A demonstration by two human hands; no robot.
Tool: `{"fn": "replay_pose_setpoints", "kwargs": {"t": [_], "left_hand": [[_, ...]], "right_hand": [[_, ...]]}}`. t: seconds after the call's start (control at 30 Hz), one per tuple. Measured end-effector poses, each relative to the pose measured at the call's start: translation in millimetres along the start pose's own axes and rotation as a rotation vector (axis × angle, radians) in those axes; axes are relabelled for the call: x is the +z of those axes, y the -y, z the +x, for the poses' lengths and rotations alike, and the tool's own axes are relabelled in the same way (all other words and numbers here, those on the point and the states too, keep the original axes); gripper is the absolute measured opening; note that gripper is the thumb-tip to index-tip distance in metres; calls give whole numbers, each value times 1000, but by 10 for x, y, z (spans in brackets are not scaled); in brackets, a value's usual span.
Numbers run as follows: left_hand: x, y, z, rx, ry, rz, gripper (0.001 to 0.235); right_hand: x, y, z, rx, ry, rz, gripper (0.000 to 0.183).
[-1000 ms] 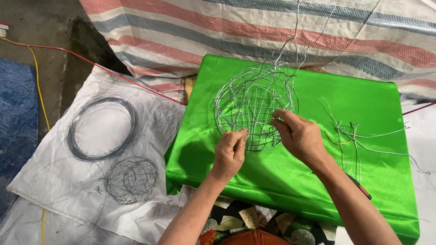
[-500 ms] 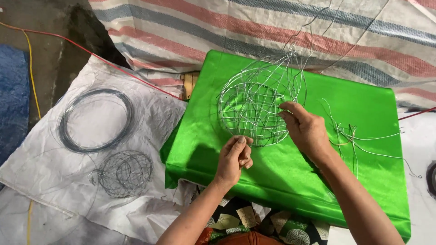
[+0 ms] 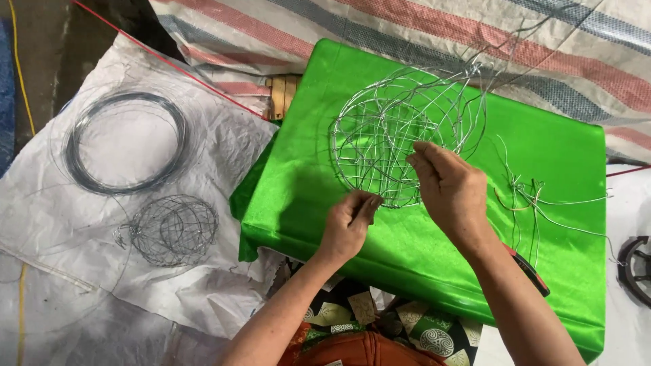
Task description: The person is extending a wire mesh structure by weaving and twisting additional wire strands onto it using their hands and pliers.
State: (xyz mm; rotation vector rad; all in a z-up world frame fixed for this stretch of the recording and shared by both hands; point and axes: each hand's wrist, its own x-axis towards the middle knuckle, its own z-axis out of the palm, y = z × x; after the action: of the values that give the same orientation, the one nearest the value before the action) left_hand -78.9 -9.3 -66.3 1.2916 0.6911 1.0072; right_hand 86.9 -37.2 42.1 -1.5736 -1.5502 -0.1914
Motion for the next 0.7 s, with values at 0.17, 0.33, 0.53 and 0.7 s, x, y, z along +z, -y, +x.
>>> {"fn": "replay_pose_setpoints", "kwargs": {"t": [0.17, 0.33, 0.53, 0.7], "left_hand": [[15, -39, 100, 22, 51, 321, 12], [46, -9, 118, -31, 36, 351, 15], [-25, 102, -276, -100, -48, 70, 18], [-89, -6, -474, -215, 9, 33, 18]], "right_hand": [[75, -104, 29, 31, 52, -73, 7], [83, -95, 83, 62, 66, -64, 1], [25, -275, -41, -62, -36, 2, 11], [-64, -246, -333, -125, -248, 270, 26]]}}
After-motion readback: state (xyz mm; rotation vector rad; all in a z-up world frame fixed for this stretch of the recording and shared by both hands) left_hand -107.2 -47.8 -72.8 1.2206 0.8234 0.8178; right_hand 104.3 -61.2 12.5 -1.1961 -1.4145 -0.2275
